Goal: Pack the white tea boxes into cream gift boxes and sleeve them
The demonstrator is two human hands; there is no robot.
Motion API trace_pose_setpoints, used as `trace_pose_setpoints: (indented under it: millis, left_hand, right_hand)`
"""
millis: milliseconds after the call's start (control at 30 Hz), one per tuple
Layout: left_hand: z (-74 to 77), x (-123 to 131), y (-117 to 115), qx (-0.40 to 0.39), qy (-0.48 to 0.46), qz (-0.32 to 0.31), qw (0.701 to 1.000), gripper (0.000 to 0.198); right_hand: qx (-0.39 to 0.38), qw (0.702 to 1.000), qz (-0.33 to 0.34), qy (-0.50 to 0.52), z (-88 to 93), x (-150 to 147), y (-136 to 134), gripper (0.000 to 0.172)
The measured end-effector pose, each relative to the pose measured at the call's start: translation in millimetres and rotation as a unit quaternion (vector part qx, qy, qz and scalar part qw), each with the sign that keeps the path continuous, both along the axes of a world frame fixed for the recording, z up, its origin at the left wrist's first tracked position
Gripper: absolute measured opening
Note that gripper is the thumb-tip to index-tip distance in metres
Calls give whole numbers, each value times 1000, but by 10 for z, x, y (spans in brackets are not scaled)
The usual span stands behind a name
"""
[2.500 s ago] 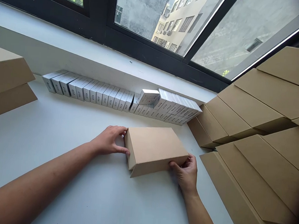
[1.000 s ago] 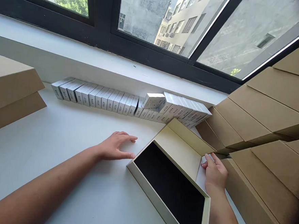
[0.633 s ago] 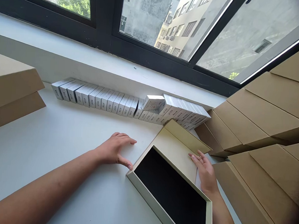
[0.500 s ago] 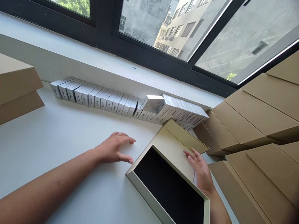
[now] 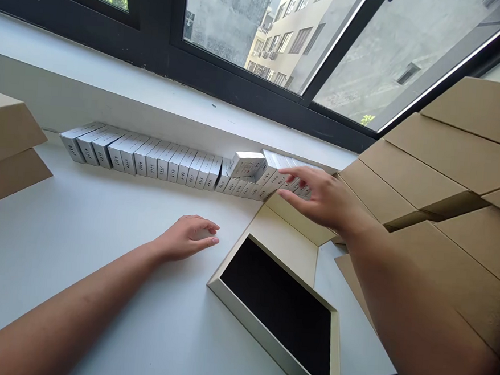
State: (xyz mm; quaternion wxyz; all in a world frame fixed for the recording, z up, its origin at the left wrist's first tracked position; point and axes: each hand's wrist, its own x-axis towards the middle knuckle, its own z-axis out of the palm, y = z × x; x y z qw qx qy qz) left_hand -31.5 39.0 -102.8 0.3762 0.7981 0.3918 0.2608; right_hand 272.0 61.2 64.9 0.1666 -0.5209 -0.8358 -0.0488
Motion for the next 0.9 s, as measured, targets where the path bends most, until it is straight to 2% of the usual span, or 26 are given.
trace_pose_setpoints:
  millis: [67, 100, 167, 233, 300, 367, 467, 667, 800, 900]
  left_hand:
    - [9, -5, 1, -12, -16, 1, 1000, 38]
    - [11, -7, 1, -17, -21, 2, 1000, 38]
    - [5, -11, 5, -21, -27, 3, 999, 38]
    - [-7, -12, 12, -18, -27, 2, 999, 37]
    - [-18, -11, 18, -12, -29, 2, 1000, 37]
    - [-21, -9, 18, -9, -30, 3, 999, 36]
    - [-13, -8, 11, -13, -28, 6, 1000, 35]
    - [-13, -5, 7, -13, -30, 7, 999, 35]
    - [14, -5, 0, -23, -33, 10, 999, 37]
    - [46, -26, -8, -74, -51, 14, 996, 47]
  right_hand:
    - [44, 993, 38, -108, 63, -274, 273, 43]
    - [48, 987, 41, -146, 62, -380, 423, 49]
    - [42, 978, 31, -204, 16, -529, 731, 61]
    - [34, 969, 24, -242, -53, -613, 1009, 66]
    - [30, 963, 25, -265, -114, -659, 1213, 55]
    - [25, 960, 28, -277, -153, -688, 1316, 37]
    - [32, 958, 40, -283, -174, -710, 1301, 19]
    - [148, 940, 141, -275, -188, -603, 1064, 35]
    - [210, 929, 184, -243, -229, -497, 917, 27]
    - [232, 920, 217, -231, -288, -474, 779, 19]
